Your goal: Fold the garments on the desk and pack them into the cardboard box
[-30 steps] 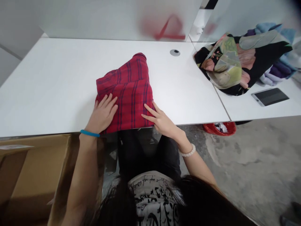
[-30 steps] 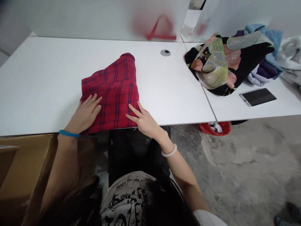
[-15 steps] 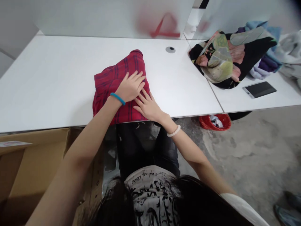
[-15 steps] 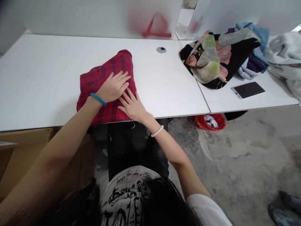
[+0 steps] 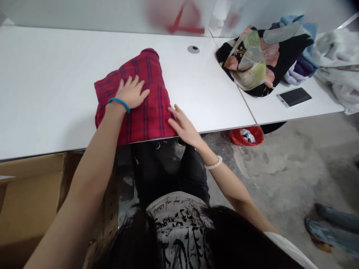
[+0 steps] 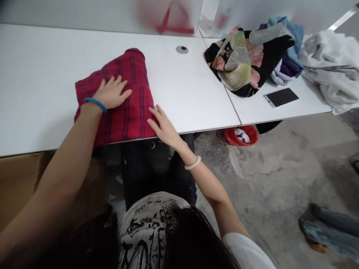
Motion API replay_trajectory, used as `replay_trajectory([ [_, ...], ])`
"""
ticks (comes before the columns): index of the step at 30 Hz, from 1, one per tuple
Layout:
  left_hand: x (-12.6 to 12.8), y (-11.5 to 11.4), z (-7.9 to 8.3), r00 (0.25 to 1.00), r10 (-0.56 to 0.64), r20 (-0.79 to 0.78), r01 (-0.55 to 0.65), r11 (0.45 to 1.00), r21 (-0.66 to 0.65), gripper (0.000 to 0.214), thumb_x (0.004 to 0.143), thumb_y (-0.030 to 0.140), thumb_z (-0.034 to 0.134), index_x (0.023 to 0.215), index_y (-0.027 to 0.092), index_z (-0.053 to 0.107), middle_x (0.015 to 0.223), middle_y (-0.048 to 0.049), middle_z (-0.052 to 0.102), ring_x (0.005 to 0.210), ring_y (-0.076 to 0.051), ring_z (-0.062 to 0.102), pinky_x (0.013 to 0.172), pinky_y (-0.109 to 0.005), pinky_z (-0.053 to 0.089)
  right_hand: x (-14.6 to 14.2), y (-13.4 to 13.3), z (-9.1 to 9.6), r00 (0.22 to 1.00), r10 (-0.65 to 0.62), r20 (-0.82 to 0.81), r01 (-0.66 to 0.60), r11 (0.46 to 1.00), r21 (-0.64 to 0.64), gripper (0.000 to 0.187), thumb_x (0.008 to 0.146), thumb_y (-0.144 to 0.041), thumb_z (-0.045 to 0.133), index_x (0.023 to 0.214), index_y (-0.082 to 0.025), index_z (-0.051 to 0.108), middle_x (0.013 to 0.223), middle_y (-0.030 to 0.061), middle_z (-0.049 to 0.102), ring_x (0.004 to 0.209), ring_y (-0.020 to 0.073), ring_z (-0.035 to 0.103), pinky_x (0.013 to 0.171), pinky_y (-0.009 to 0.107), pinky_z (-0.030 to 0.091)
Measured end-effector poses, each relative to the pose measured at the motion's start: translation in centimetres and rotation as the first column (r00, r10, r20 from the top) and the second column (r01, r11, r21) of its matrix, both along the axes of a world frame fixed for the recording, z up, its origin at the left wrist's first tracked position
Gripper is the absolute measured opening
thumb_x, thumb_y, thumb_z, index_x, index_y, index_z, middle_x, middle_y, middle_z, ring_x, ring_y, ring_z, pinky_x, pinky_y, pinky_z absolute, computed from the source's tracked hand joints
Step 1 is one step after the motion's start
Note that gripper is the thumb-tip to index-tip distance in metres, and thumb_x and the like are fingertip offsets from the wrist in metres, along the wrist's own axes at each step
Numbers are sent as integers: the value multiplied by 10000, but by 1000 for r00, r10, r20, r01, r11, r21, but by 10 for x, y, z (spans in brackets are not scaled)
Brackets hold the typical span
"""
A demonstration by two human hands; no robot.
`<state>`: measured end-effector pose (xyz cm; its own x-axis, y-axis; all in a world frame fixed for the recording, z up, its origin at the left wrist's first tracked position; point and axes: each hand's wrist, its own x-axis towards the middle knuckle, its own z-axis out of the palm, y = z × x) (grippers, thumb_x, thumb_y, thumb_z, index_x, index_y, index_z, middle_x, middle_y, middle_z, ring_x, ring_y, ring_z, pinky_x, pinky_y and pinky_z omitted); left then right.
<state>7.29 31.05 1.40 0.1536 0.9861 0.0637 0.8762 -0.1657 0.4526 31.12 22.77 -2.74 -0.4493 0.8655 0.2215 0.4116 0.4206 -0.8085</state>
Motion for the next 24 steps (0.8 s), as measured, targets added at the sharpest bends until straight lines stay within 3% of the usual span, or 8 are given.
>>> replay_trajectory([
  [2, -17, -22, 3, 992, 119, -31, -120, 993, -10, 960, 746, 768, 261, 1415, 84, 351, 1543, -116, 257, 1426, -360, 131, 1143, -557, 24, 5, 20, 4, 986, -106, -129, 80, 978, -194, 567, 932, -543, 369, 1387, -207, 409, 1402, 132, 459, 1247, 238, 492, 1020, 422, 453],
  [4, -33, -47, 2, 964, 266, -1, -266, 964, 19, 968, 742, 787, 265, 1443, 120, 290, 1534, -86, 293, 1429, -359, 107, 1138, -552, 38, 5, 47, 10, 964, -174, -199, 88, 922, -378, 573, 909, -568, 414, 1347, -201, 436, 1217, 131, 591, 1042, 217, 618, 907, 392, 534],
  [7, -47, -74, -8, 902, 423, 83, -428, 903, 45, 1039, 721, 809, 335, 1468, 101, 190, 1523, -83, 316, 1419, -406, 79, 1128, -599, 32, -10, 83, 20, 944, -204, -258, 31, 837, -546, 599, 845, -617, 513, 1232, -160, 506, 934, 109, 664, 847, 211, 655, 781, 379, 579],
  [9, -50, -83, -17, 877, 470, 96, -474, 880, 30, 1045, 738, 797, 348, 1468, 71, 171, 1519, -110, 313, 1412, -426, 89, 1128, -615, 44, -27, 100, 24, 937, -196, -290, -10, 814, -581, 591, 797, -628, 580, 1137, -145, 542, 819, 97, 661, 803, 228, 651, 729, 394, 588],
  [13, -54, -82, -30, 892, 440, 107, -448, 892, 63, 863, 805, 714, 356, 1464, 166, 247, 1469, -108, 402, 1425, -373, 138, 1146, -589, 97, -58, 109, 24, 930, -150, -336, -57, 845, -533, 533, 735, -602, 666, 1025, -163, 578, 815, 85, 667, 866, 259, 643, 757, 421, 580],
  [18, -59, -80, -32, 913, 391, 114, -402, 911, 98, 739, 844, 632, 357, 1453, 221, 283, 1460, -110, 415, 1392, -330, 277, 1143, -542, 204, -68, 100, 16, 903, -175, -393, -31, 885, -465, 494, 765, -586, 613, 1036, -173, 597, 947, 54, 671, 1030, 246, 613, 894, 396, 528],
  [24, -59, -83, -29, 933, 341, 117, -352, 932, 87, 684, 865, 593, 348, 1449, 246, 280, 1425, -78, 466, 1358, -298, 352, 1133, -493, 261, -67, 100, 17, 880, -220, -421, -97, 784, -614, 463, 780, -536, 626, 1017, -139, 605, 896, 84, 685, 944, 243, 644, 860, 425, 553],
])
